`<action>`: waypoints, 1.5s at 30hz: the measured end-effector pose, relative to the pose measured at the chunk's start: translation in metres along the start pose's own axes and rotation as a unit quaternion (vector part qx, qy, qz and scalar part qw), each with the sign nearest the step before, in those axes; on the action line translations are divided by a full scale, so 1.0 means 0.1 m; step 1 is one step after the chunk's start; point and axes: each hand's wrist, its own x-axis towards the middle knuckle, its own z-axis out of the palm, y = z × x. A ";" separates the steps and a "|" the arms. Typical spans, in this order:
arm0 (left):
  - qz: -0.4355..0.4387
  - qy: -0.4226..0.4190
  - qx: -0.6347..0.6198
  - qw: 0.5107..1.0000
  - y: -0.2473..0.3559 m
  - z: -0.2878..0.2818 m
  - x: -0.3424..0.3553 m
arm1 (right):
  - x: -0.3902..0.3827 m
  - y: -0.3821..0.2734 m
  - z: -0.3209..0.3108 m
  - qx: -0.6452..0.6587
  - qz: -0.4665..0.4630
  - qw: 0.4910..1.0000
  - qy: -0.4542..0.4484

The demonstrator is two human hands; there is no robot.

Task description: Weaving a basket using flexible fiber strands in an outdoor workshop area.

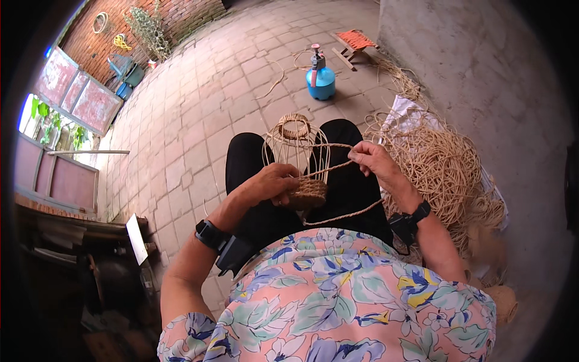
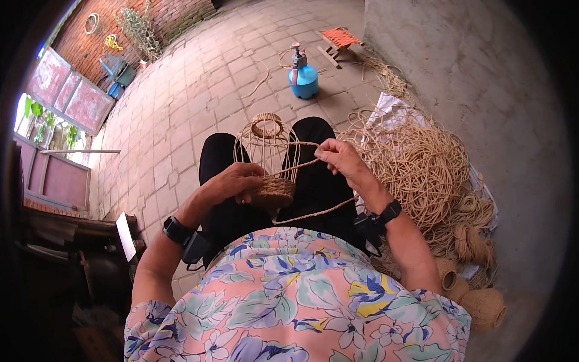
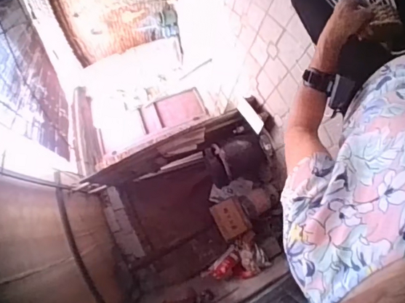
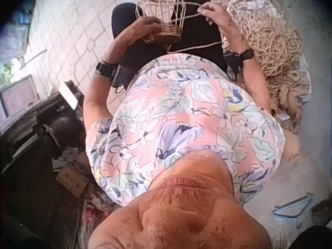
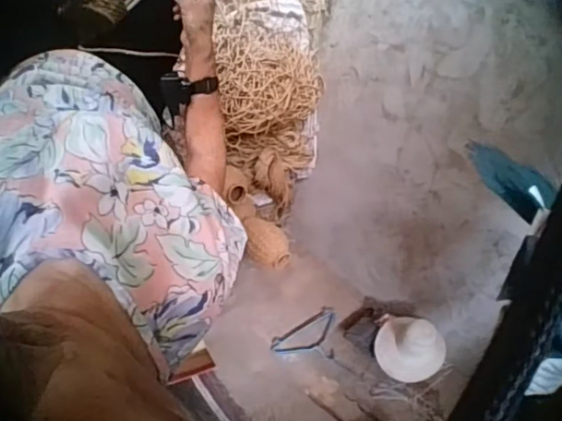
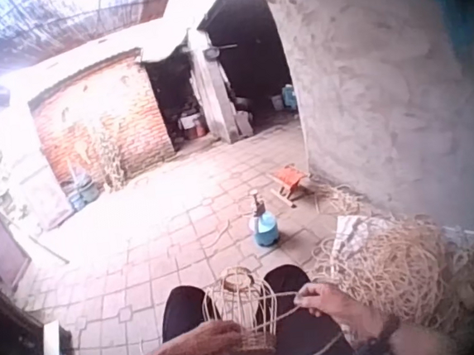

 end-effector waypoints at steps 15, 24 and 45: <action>0.022 0.101 -0.227 0.969 -0.28 0.28 -0.10 | 0.79 -0.28 0.89 -0.377 -0.279 0.869 0.161; 0.011 0.115 -0.285 0.952 -0.48 0.29 -0.09 | 0.13 0.01 0.49 -0.287 -0.115 0.936 0.169; -0.023 0.124 -0.270 0.955 -0.46 0.18 -0.10 | 0.12 -0.15 0.25 -0.553 -0.298 0.775 0.067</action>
